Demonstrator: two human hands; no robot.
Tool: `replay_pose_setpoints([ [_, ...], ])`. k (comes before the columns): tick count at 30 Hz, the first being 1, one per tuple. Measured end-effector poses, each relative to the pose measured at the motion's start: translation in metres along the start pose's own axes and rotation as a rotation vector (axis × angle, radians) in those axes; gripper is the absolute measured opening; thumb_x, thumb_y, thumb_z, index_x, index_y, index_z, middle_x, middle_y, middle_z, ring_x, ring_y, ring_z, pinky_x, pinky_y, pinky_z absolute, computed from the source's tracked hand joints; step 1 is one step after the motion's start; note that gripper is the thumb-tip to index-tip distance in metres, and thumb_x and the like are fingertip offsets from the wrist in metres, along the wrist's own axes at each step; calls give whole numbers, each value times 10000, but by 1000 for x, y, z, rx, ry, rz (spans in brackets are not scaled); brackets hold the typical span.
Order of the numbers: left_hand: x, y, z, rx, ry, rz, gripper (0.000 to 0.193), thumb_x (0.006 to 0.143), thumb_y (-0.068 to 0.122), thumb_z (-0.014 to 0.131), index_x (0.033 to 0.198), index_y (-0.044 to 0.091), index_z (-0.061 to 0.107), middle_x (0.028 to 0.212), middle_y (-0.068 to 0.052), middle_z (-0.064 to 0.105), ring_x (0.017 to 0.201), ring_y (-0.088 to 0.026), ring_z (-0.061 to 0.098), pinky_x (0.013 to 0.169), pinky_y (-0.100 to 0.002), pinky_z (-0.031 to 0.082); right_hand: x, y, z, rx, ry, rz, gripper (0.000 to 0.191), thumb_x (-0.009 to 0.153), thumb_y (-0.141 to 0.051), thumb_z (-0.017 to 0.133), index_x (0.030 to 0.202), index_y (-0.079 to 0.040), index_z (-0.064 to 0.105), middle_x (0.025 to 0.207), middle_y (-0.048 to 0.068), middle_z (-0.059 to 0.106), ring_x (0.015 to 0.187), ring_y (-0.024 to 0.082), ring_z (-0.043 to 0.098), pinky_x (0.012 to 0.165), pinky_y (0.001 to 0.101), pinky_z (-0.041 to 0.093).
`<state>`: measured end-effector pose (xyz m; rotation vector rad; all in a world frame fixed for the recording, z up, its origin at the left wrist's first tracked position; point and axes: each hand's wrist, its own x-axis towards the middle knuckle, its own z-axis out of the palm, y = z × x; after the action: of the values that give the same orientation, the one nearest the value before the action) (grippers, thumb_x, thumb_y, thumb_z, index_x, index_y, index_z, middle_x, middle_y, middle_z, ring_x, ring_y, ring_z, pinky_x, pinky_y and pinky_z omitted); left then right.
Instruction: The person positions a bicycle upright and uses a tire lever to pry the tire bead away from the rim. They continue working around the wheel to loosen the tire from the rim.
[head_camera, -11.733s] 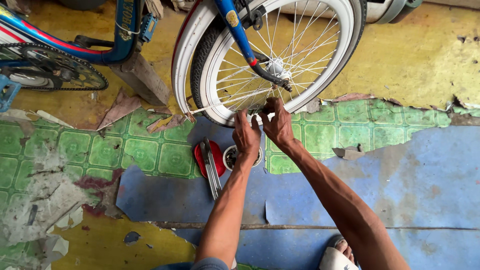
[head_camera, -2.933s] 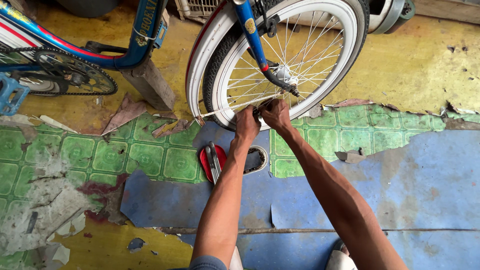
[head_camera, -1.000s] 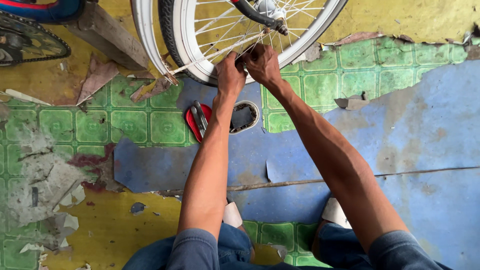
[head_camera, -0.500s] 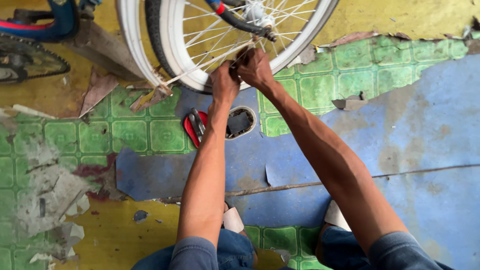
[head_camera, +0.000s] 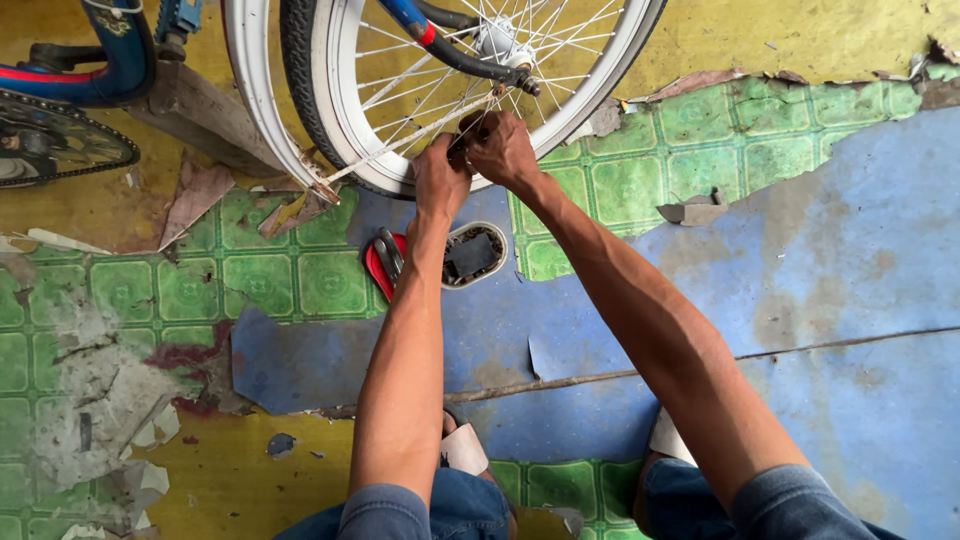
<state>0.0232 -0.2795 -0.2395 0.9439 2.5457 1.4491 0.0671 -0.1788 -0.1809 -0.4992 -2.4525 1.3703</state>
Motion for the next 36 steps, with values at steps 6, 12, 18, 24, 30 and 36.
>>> replay_pose_setpoints([
  [6, 1, 3, -2, 24, -52, -99, 356, 721, 12, 785, 1064, 7, 690, 973, -195, 772, 942, -385, 723, 886, -474, 525, 0, -4, -9, -55, -63, 218, 261, 935, -240, 747, 892, 14, 705, 797, 174, 734, 602, 223, 618, 534, 419, 531],
  [12, -1, 2, -3, 55, -19, 3, 446, 681, -7, 797, 1109, -23, 672, 957, -220, 764, 913, -427, 710, 864, -500, 520, 3, -6, -4, -75, -55, 191, 186, 882, -171, 676, 994, -40, 746, 914, 147, 763, 688, 210, 707, 636, 362, 630],
  [18, 2, 1, -2, 50, -121, -192, 278, 746, 29, 747, 1012, 1, 672, 938, -191, 778, 863, -340, 774, 858, -452, 566, 2, -6, -4, 141, -47, 127, 200, 883, -164, 714, 1055, -65, 746, 1066, 169, 761, 833, 197, 743, 683, 349, 648],
  [24, 2, 4, -5, 32, -58, -120, 193, 788, 29, 703, 977, 1, 724, 921, -207, 785, 856, -354, 767, 866, -453, 565, -1, -11, -4, -98, -121, 195, 192, 957, -146, 672, 867, 18, 720, 826, 164, 776, 656, 244, 715, 605, 390, 608],
  [30, 2, 4, -5, 16, -45, -94, 125, 876, 62, 660, 973, 1, 710, 942, -208, 766, 860, -349, 775, 861, -429, 586, 2, -14, -3, 39, -62, 149, 79, 784, -93, 702, 847, -46, 707, 827, 106, 736, 657, 211, 725, 602, 357, 639],
  [36, 0, 3, -4, 71, -36, -118, 93, 905, 59, 658, 943, -8, 710, 829, -178, 771, 795, -347, 755, 818, -464, 556, -2, -16, -7, 179, 45, -3, 358, 791, -102, 770, 1009, 93, 563, 1029, 225, 670, 857, 234, 688, 614, 345, 648],
])
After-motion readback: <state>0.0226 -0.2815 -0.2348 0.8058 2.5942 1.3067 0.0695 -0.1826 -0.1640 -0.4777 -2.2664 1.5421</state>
